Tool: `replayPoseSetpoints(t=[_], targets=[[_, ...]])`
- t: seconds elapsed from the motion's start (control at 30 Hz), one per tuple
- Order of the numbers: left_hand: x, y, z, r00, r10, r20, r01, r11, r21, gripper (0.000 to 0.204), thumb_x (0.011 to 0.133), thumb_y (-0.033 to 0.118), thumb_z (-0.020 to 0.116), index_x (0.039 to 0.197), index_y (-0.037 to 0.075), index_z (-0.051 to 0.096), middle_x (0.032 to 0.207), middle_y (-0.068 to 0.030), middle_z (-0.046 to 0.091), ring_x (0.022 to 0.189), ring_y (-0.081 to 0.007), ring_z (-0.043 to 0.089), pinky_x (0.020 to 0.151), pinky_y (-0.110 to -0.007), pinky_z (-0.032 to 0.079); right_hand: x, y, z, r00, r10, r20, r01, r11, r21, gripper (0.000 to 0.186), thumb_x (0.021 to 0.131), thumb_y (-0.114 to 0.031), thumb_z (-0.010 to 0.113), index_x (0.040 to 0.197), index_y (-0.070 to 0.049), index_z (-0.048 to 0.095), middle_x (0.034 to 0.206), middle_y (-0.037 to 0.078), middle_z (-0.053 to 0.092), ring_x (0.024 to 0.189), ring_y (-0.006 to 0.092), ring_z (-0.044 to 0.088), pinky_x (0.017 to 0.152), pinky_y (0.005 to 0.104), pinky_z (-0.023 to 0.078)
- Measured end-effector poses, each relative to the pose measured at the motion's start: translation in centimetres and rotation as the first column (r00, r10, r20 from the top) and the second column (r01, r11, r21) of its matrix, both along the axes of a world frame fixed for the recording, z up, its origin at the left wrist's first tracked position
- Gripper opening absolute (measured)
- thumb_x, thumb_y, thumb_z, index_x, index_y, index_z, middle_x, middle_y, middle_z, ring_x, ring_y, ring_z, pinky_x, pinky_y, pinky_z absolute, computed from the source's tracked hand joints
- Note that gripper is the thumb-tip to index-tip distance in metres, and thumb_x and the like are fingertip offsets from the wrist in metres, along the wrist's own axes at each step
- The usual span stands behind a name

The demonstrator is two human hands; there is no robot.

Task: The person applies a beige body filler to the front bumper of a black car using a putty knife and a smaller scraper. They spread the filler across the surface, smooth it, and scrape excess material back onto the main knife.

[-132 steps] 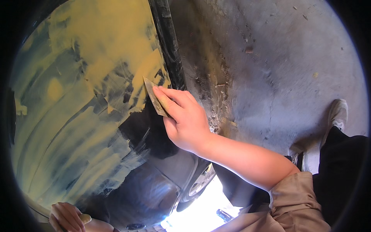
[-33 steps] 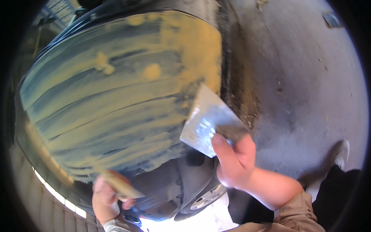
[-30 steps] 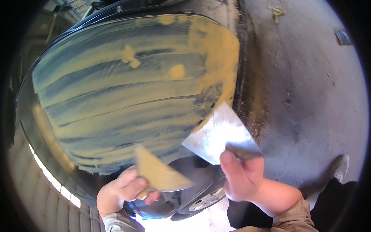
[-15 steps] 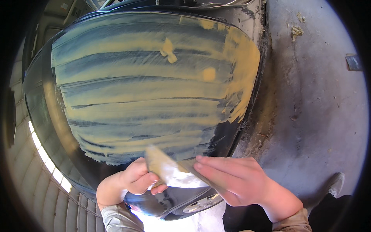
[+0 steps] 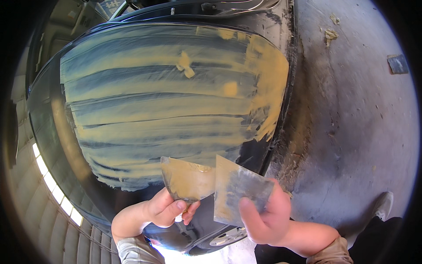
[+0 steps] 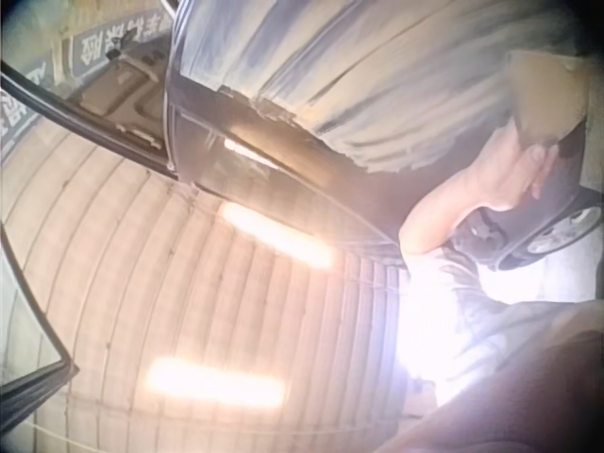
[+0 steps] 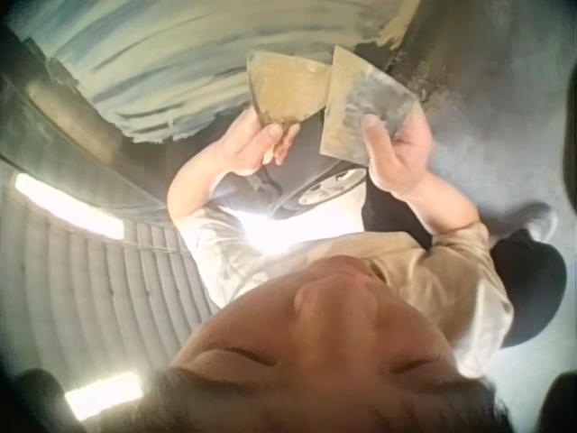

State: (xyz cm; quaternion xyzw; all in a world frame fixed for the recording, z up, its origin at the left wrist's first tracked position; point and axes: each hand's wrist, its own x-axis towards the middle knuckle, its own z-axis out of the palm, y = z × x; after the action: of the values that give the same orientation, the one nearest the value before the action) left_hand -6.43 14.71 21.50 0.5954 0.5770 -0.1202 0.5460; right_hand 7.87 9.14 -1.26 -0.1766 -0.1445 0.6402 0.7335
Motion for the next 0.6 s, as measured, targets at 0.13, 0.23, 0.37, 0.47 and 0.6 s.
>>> replayPoseSetpoints(t=[0.13,0.23,0.37,0.47,0.6], targets=[[0.6,-0.1,-0.1,0.986,-0.135,-0.1,0.132,0.991,-0.03,0.02,0.112,0.018,0.044,0.125,0.002,0.048,0.09,-0.0054,0.06,0.066,-0.0184,0.062,0.065,-0.034,0.053,-0.3,0.1,-0.1,0.998,0.028,0.065,-0.032,0.997,0.068,0.026,0.098,-0.002,0.064,0.12,0.01,0.056,0.098,0.012,0.074,0.084,0.011,0.067,0.076,0.0275,0.054],[0.2,0.0,-0.4,0.941,-0.243,-0.236,0.217,0.968,-0.129,0.022,0.109,0.017,0.049,0.126,0.003,0.047,0.092,-0.0075,0.061,0.071,-0.0226,0.067,0.068,-0.038,0.055,-0.6,0.0,-0.1,0.995,0.057,0.083,-0.066,0.991,0.116,0.026,0.098,-0.002,0.065,0.119,0.009,0.056,0.098,0.012,0.075,0.085,0.0111,0.068,0.076,0.0274,0.054],[0.7,-0.2,-1.0,0.921,-0.26,-0.291,0.258,0.965,-0.047,0.024,0.108,0.018,0.051,0.127,0.004,0.048,0.097,-0.0081,0.064,0.072,-0.0246,0.071,0.068,-0.038,0.056,0.6,0.4,-1.4,0.983,0.106,0.148,-0.141,0.958,0.251,0.028,0.098,-0.004,0.067,0.121,0.008,0.056,0.098,0.014,0.076,0.085,0.0151,0.072,0.078,0.0301,0.056],[-0.2,0.5,-0.3,0.935,-0.225,-0.274,0.196,0.972,-0.129,0.024,0.108,0.02,0.051,0.126,0.004,0.051,0.097,-0.006,0.066,0.069,-0.0219,0.071,0.067,-0.036,0.056,1.1,2.2,-3.3,0.904,0.122,-0.41,-0.054,0.983,0.174,0.037,0.095,-0.004,0.068,0.128,0.005,0.054,0.103,0.016,0.074,0.088,0.0201,0.073,0.076,0.0326,0.058],[-2.0,-0.8,0.3,0.983,-0.143,-0.113,0.127,0.982,-0.139,0.023,0.107,0.021,0.053,0.119,0.002,0.06,0.087,-0.0024,0.066,0.065,-0.0167,0.069,0.065,-0.032,0.055,3.3,7.0,-9.8,0.872,0.05,-0.487,-0.118,0.987,-0.111,0.047,0.093,-0.007,0.065,0.138,-0.001,0.049,0.106,0.018,0.071,0.083,0.0222,0.071,0.073,0.0351,0.061]])
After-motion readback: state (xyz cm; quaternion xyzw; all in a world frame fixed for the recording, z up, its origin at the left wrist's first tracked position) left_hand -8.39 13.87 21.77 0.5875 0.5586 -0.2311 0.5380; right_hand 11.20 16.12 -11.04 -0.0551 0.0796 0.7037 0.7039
